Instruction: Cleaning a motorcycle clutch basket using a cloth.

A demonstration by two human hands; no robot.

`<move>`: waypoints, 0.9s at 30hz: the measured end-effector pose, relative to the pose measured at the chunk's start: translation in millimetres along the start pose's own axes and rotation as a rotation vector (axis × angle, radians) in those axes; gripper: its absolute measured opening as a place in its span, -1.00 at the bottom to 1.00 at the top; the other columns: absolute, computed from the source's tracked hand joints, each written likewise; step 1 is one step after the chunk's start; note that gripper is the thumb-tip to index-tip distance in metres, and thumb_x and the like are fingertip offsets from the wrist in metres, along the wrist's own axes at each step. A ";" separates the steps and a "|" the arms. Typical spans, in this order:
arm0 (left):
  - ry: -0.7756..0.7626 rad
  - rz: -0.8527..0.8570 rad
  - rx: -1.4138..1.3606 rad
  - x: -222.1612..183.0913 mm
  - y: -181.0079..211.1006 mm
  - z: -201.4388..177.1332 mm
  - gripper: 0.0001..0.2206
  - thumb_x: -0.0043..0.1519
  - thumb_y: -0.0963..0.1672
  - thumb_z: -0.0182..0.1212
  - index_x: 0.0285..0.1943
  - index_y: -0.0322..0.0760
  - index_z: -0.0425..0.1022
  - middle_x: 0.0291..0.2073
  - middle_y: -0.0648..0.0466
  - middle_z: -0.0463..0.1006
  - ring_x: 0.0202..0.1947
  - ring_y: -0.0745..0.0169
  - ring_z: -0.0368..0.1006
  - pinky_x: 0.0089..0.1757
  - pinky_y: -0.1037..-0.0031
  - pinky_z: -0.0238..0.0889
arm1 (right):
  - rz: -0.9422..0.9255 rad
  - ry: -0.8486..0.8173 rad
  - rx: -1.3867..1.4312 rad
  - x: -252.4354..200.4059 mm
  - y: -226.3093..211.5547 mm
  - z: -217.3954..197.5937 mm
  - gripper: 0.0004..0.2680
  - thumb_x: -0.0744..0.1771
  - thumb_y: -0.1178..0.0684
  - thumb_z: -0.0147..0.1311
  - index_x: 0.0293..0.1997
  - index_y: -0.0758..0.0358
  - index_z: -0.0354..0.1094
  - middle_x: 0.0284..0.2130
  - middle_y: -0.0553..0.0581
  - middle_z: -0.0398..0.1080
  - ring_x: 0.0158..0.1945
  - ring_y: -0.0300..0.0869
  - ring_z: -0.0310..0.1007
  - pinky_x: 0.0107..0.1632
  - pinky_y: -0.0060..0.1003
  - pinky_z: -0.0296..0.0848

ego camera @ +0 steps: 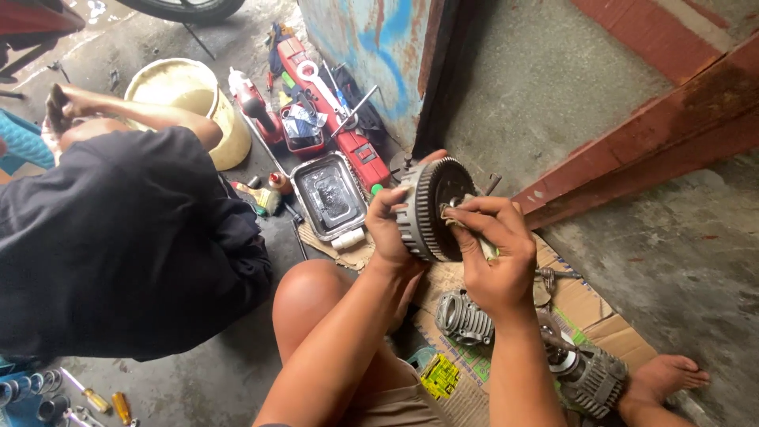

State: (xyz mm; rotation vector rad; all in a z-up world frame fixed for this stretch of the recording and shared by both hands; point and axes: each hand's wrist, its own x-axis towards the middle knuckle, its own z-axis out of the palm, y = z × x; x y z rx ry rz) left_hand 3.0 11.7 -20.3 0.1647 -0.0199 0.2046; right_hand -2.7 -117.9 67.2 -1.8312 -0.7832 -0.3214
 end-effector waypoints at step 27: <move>0.042 -0.014 -0.043 -7.8 -18.1 8.9 -0.27 0.06 -0.05 -0.05 0.48 -0.48 0.17 -0.05 -0.26 0.55 -0.06 -0.12 0.53 0.07 0.21 0.36 | 0.049 0.072 -0.069 17.4 16.8 11.9 -0.91 0.42 0.12 0.20 -0.13 0.29 0.59 -0.32 0.22 0.43 -0.22 -0.02 0.47 -0.01 -0.09 0.42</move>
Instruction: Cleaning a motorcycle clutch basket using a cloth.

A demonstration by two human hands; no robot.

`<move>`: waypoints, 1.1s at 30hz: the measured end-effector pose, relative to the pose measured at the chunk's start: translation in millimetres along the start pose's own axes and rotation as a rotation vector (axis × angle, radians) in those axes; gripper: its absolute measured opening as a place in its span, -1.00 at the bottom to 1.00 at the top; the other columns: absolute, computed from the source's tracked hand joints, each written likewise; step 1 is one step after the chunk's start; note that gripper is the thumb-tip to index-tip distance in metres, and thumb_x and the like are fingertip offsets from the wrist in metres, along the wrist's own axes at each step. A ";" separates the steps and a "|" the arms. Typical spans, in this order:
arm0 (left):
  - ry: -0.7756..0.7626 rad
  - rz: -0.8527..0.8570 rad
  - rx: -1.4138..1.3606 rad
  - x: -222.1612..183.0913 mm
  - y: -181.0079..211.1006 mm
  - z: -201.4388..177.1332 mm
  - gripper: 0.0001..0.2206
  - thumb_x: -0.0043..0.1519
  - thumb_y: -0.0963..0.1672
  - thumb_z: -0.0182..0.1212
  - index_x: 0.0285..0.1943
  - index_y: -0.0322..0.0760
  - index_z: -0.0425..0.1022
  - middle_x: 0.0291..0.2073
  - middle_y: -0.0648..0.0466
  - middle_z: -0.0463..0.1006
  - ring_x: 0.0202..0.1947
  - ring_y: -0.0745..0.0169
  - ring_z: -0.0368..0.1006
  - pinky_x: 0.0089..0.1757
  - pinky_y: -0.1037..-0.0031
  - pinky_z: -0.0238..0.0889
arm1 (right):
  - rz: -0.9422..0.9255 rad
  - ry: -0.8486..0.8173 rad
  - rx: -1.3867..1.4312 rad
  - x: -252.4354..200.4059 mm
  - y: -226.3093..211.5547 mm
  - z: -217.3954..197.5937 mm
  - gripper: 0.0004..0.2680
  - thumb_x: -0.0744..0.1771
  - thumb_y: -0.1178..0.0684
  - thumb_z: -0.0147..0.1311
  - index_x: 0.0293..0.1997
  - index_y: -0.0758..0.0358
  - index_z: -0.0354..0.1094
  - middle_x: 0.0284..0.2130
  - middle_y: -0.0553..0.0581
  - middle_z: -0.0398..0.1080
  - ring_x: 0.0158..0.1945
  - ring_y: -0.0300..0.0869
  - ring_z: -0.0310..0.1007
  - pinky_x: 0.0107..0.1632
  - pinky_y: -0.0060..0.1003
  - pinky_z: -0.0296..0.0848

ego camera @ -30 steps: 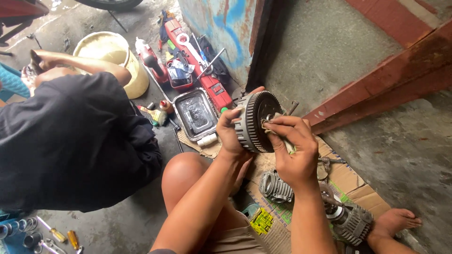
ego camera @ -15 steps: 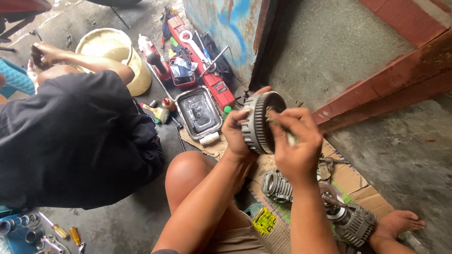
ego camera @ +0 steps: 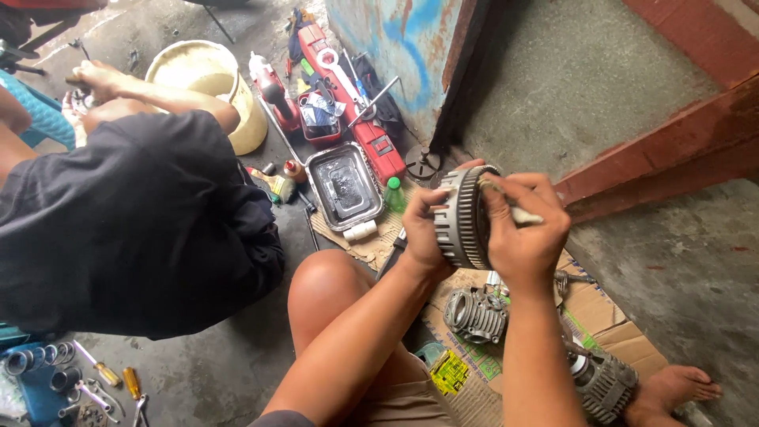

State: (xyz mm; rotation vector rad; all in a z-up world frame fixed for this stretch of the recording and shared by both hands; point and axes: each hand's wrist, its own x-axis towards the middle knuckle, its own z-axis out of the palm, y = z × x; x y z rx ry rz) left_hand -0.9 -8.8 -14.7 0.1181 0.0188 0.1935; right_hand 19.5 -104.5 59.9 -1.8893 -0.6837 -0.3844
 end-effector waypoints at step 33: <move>0.409 -0.073 -0.031 -6.0 16.8 64.1 -0.70 0.07 -0.01 0.12 -0.43 -0.40 0.47 -0.66 -0.09 0.46 -0.70 0.11 0.43 -0.51 0.44 0.36 | -0.022 -0.101 -0.030 8.5 14.6 -6.3 -0.94 0.40 0.18 0.21 -0.20 0.33 0.58 -0.42 0.21 0.42 -0.33 0.00 0.50 -0.23 -0.12 0.45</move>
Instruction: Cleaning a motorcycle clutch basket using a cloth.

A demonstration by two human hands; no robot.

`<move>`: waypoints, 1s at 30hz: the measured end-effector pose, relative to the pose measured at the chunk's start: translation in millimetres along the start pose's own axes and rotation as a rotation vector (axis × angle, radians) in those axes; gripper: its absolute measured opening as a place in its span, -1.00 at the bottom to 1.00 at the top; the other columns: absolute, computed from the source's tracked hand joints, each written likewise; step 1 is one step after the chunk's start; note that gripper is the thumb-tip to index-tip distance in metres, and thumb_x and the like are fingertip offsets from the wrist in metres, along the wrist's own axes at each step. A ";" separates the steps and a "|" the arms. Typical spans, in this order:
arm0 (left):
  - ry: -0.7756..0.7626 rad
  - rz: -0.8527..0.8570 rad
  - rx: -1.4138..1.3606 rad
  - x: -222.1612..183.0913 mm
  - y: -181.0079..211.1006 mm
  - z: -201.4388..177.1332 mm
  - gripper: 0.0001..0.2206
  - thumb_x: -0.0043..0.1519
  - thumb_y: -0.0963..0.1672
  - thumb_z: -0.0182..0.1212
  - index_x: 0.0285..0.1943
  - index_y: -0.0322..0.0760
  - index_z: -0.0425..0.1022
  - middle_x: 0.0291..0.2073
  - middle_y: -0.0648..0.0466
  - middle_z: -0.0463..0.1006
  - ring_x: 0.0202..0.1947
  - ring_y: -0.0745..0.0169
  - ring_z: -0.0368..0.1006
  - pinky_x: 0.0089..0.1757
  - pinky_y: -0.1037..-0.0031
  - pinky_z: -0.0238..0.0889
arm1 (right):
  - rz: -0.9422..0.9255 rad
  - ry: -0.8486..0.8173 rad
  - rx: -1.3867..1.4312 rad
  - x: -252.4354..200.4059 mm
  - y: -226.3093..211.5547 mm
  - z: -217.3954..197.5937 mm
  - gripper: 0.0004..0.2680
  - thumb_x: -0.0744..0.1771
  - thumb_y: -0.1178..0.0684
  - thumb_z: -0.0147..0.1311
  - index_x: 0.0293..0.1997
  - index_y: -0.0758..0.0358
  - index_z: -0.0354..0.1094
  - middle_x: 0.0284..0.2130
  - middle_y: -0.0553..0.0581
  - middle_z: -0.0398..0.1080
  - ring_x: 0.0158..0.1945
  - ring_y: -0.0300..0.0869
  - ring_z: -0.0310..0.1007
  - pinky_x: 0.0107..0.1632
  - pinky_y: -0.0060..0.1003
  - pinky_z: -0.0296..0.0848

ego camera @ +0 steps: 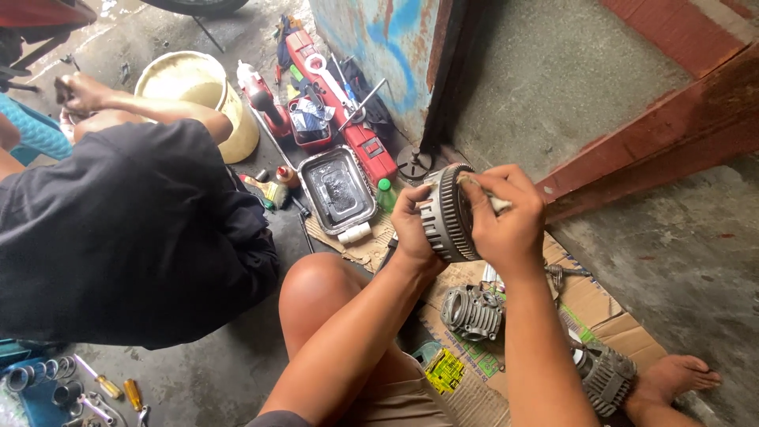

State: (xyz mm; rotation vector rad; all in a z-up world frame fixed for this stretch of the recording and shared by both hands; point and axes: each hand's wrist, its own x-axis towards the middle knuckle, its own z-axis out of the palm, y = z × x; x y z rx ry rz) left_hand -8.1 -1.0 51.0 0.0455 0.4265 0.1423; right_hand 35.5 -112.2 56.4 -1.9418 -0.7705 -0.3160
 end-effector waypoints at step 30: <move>-0.024 0.056 0.022 1.1 -10.8 7.8 -0.60 0.03 -0.05 0.10 -0.18 -0.57 0.55 -0.45 -0.30 0.57 -0.44 -0.22 0.55 -0.17 0.17 0.44 | 0.129 0.105 -0.002 -31.9 38.8 -11.4 -0.94 0.37 0.15 0.23 -0.26 0.26 0.54 -0.38 0.21 0.47 -0.25 0.02 0.56 -0.17 -0.13 0.50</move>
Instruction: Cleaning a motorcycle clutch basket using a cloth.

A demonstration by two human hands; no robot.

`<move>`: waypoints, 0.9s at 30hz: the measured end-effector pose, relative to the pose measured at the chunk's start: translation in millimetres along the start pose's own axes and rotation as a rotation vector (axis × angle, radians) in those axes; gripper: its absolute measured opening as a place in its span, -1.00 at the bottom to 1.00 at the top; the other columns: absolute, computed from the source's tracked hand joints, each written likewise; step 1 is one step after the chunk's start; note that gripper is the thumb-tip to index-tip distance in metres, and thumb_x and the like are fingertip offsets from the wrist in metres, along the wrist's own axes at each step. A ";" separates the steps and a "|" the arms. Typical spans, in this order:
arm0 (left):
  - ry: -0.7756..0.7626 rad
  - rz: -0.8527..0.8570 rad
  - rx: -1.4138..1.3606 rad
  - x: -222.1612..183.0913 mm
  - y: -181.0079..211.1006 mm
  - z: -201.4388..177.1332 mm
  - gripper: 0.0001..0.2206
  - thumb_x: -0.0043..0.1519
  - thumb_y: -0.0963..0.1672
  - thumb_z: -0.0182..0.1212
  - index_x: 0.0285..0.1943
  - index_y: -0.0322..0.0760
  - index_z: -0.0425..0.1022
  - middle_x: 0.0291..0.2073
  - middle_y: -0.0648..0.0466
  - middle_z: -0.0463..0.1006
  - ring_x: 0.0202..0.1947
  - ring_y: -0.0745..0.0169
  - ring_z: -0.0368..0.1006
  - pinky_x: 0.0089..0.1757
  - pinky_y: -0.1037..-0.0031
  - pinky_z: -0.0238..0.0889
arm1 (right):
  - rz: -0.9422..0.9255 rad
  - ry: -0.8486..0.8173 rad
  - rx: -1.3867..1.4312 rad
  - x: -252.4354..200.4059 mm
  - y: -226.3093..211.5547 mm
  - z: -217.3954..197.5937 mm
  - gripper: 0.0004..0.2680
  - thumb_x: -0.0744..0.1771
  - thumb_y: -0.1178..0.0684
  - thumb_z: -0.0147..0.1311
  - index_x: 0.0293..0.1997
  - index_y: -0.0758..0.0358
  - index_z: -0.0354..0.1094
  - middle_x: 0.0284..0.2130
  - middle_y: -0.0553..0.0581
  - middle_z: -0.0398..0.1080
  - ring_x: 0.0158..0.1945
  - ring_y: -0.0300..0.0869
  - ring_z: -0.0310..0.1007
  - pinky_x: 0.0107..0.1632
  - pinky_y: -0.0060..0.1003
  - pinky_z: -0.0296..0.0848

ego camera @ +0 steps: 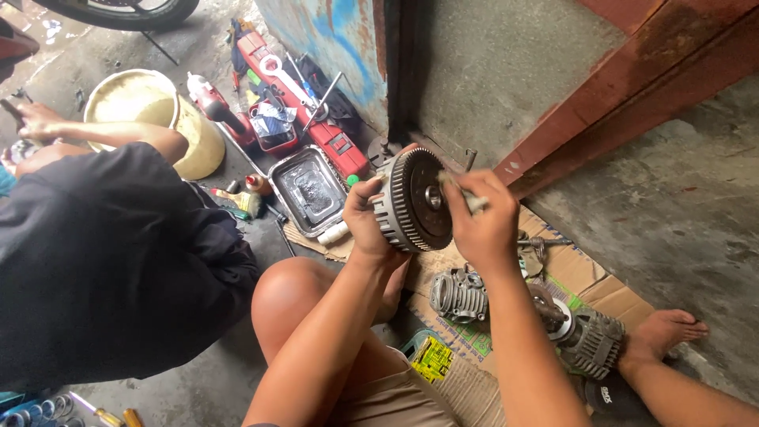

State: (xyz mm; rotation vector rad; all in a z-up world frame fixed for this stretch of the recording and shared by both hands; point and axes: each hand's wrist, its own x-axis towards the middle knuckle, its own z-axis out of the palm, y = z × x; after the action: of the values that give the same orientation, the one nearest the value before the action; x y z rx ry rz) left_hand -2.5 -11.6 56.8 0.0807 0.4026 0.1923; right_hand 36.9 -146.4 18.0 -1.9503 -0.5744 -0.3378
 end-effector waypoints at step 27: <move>-0.020 -0.146 0.138 3.1 -56.0 21.7 -0.67 0.04 -0.03 0.07 -0.41 -0.48 0.50 -0.65 -0.31 0.46 -0.65 -0.18 0.46 -0.41 0.21 0.43 | -0.243 0.001 0.001 -8.4 -6.5 -60.4 -0.94 0.31 0.19 0.30 -0.20 0.17 0.59 -0.35 0.08 0.51 -0.26 -0.01 0.55 0.03 -0.12 0.45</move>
State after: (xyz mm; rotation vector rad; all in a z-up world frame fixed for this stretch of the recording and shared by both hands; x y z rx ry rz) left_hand 18.5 -66.6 69.1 0.1881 0.3998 0.0191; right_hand 27.5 -200.6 45.1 -1.8823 -0.8136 -0.4903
